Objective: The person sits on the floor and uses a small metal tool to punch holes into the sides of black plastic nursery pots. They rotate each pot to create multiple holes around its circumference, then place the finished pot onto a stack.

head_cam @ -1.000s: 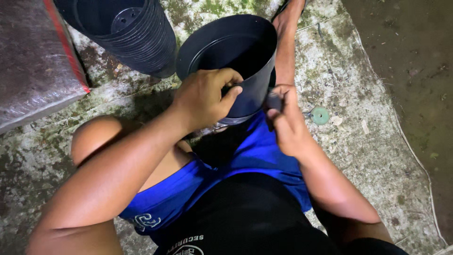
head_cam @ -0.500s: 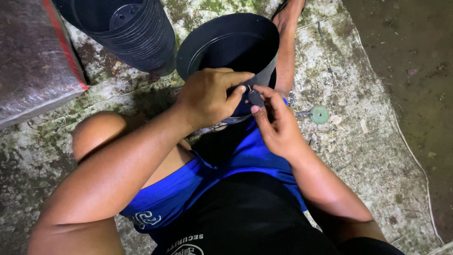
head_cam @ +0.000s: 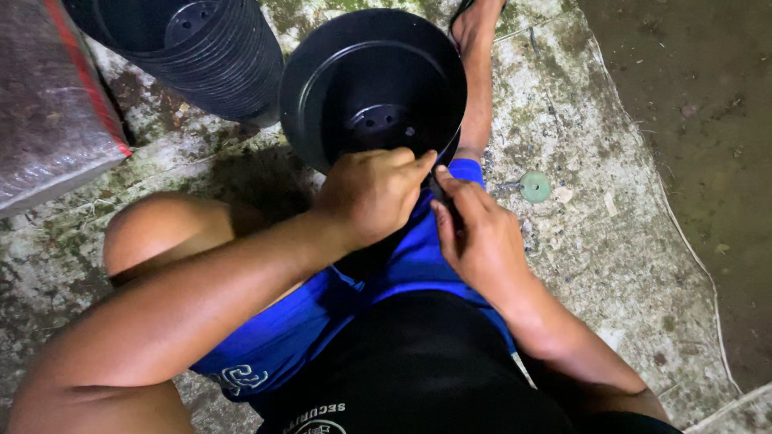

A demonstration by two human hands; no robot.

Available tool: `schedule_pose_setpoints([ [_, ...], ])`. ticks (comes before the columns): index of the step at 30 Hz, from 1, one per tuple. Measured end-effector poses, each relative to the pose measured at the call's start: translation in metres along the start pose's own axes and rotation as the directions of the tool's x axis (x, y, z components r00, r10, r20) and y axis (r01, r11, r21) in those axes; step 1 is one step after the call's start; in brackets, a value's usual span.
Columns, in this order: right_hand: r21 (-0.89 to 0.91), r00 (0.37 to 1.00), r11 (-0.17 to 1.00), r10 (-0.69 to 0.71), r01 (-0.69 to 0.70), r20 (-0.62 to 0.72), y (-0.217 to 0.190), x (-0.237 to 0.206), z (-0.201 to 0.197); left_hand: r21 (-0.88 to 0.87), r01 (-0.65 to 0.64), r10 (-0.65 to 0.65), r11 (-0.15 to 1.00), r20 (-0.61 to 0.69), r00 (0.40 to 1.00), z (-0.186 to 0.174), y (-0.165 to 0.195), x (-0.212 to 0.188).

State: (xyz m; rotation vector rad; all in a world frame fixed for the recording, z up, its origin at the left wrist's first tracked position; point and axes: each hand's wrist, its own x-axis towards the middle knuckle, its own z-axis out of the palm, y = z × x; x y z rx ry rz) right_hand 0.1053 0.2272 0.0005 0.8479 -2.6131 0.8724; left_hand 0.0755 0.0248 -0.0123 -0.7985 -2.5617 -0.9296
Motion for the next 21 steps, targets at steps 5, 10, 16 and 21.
schedule_pose_setpoints([
  [5,0.707,0.69,0.162,0.447,-0.688,0.569,0.031,-0.001,0.003,0.099,-0.078,0.072,0.992,0.065,0.995,0.011,0.008,-0.006],
  [10,0.74,0.792,0.321,0.408,-0.591,0.455,0.034,-0.009,0.012,0.136,-0.129,0.119,0.982,0.077,0.99,0.015,0.008,-0.009],
  [16,0.567,0.88,0.674,0.394,-0.474,0.267,0.027,-0.024,0.018,0.174,-0.133,0.119,0.976,0.086,0.989,0.017,0.008,-0.008],
  [21,0.682,0.651,-0.506,0.275,-0.528,0.708,0.055,-0.013,0.025,0.136,-0.134,0.124,0.982,0.077,0.989,0.012,0.007,-0.01],
])
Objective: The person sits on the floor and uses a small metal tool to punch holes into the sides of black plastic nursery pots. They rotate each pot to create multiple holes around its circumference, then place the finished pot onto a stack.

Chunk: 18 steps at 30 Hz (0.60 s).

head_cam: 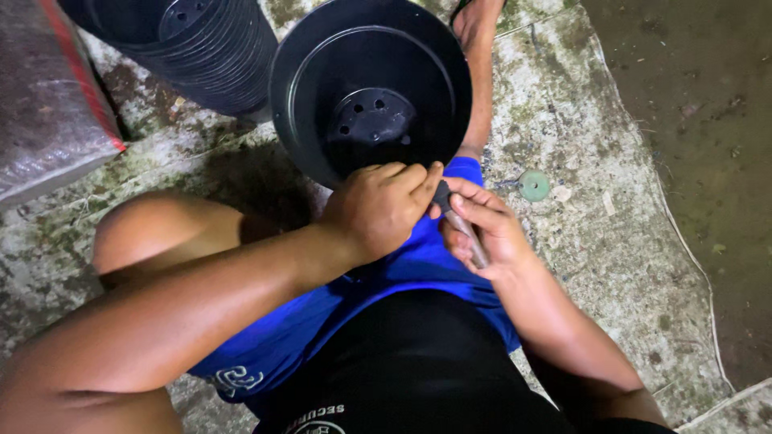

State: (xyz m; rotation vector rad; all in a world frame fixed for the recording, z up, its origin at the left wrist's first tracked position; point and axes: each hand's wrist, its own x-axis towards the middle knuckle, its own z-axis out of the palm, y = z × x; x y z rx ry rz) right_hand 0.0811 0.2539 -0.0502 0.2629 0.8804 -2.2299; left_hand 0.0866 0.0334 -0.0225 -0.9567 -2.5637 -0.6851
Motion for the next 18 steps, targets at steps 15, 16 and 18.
schedule_pose_setpoints([
  [15,-0.023,0.994,0.999,0.028,-0.025,0.108,0.009,0.006,-0.022,-0.098,0.076,-0.071,0.992,0.048,0.996,0.002,-0.008,-0.002],
  [16,-0.03,0.995,0.999,0.045,-0.042,0.092,0.01,0.006,-0.027,-0.165,0.136,-0.13,0.977,0.052,0.99,0.001,-0.007,0.0],
  [18,-0.045,0.994,0.996,0.082,-0.079,0.065,0.011,0.007,-0.032,-0.289,0.256,-0.246,0.923,0.07,0.967,-0.003,-0.009,0.003],
])
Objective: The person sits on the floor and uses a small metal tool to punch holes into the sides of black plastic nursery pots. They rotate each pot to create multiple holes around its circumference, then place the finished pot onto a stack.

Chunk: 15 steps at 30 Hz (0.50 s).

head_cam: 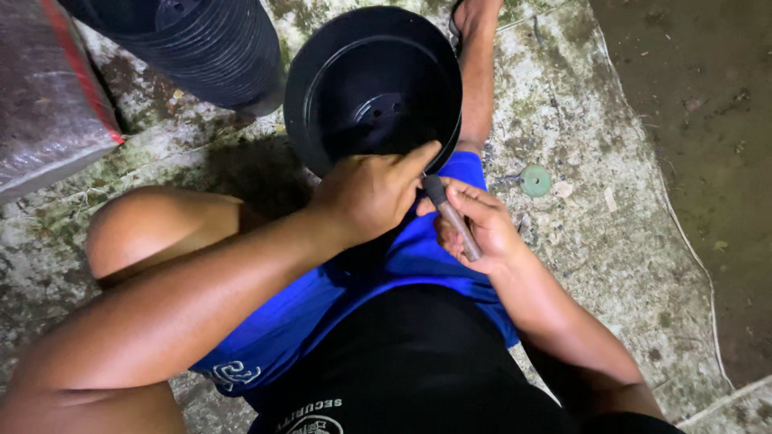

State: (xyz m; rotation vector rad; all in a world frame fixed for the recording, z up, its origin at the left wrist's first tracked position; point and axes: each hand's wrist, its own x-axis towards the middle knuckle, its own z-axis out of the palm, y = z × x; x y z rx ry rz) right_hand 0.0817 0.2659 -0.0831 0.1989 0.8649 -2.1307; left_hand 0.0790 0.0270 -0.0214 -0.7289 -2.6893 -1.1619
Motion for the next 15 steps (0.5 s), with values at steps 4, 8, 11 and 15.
schedule_pose_setpoints([
  [4,-0.024,0.999,1.0,-0.009,0.01,0.031,0.0,0.0,0.004,-0.015,0.218,-0.217,0.976,0.06,0.974,-0.004,-0.001,0.002],
  [8,-0.376,0.994,0.924,-0.1,0.076,-0.044,-0.001,0.003,0.016,0.142,0.089,-0.104,0.986,0.105,0.989,0.0,-0.01,-0.001],
  [11,-0.852,0.86,0.399,-0.5,0.337,0.106,0.01,0.003,0.023,0.256,-0.016,-0.02,0.967,0.136,0.99,0.009,-0.013,-0.004],
  [15,-0.968,0.732,0.073,-0.669,0.238,0.13,0.025,-0.005,0.021,0.41,-0.194,0.206,0.891,0.013,0.978,0.015,-0.006,-0.009],
])
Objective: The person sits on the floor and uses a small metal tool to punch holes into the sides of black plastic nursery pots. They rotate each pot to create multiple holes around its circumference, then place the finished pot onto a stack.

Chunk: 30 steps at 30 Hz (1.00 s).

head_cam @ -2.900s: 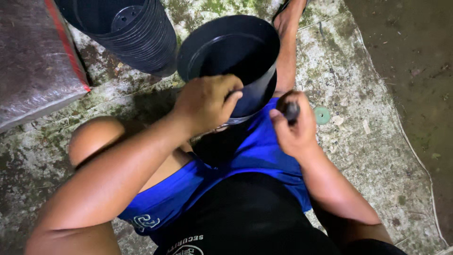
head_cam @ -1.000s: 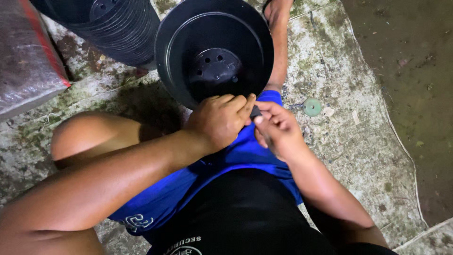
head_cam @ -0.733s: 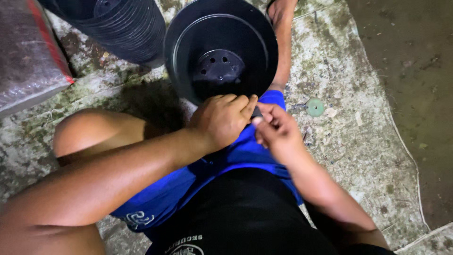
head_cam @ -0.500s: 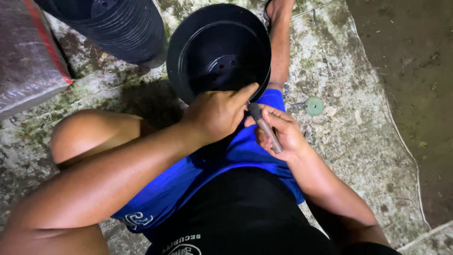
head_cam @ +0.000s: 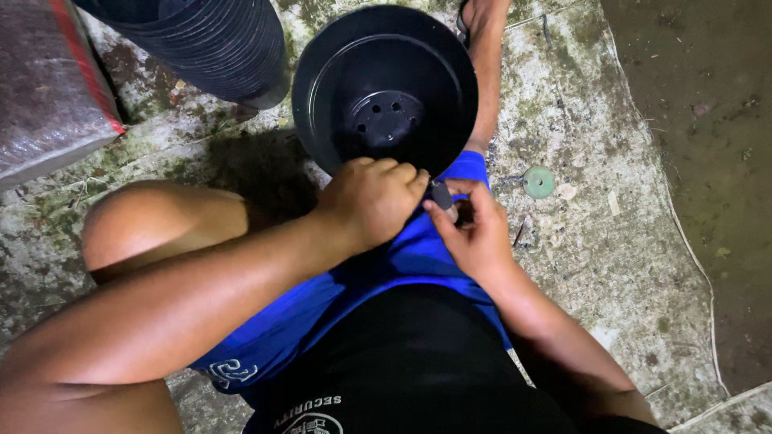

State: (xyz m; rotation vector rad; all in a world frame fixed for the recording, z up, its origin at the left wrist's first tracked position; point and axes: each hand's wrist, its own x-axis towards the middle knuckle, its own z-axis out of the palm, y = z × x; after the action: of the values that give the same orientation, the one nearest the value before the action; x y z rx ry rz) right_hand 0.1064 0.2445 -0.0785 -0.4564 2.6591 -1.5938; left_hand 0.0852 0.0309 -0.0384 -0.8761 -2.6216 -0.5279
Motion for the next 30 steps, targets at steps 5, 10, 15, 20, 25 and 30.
schedule_pose_setpoints([
  [5,0.221,0.997,0.975,0.005,0.013,-0.083,0.008,-0.014,0.005,0.127,-0.14,0.15,0.982,-0.077,0.986,-0.019,0.015,0.0],
  [10,0.736,0.972,0.635,0.126,-0.234,0.2,0.012,-0.011,-0.009,0.214,-0.191,0.226,0.958,-0.15,0.963,-0.036,0.022,0.007],
  [15,0.827,0.824,0.02,0.101,-0.562,0.558,0.009,0.001,-0.024,0.202,-0.223,0.26,0.954,-0.182,0.948,-0.041,0.023,0.007],
  [20,0.643,0.968,0.728,0.133,-0.24,0.211,-0.011,0.002,-0.019,0.148,-0.204,0.224,0.968,-0.134,0.965,-0.039,0.023,0.004],
  [25,-0.2,0.926,0.913,-0.373,0.355,-0.057,-0.036,0.005,-0.026,0.194,-0.189,0.226,0.963,-0.187,0.956,-0.044,0.021,0.002],
  [30,0.565,0.879,0.681,0.28,-0.466,0.387,-0.029,0.013,-0.037,0.173,-0.203,0.232,0.964,-0.167,0.958,-0.05,0.023,0.003],
])
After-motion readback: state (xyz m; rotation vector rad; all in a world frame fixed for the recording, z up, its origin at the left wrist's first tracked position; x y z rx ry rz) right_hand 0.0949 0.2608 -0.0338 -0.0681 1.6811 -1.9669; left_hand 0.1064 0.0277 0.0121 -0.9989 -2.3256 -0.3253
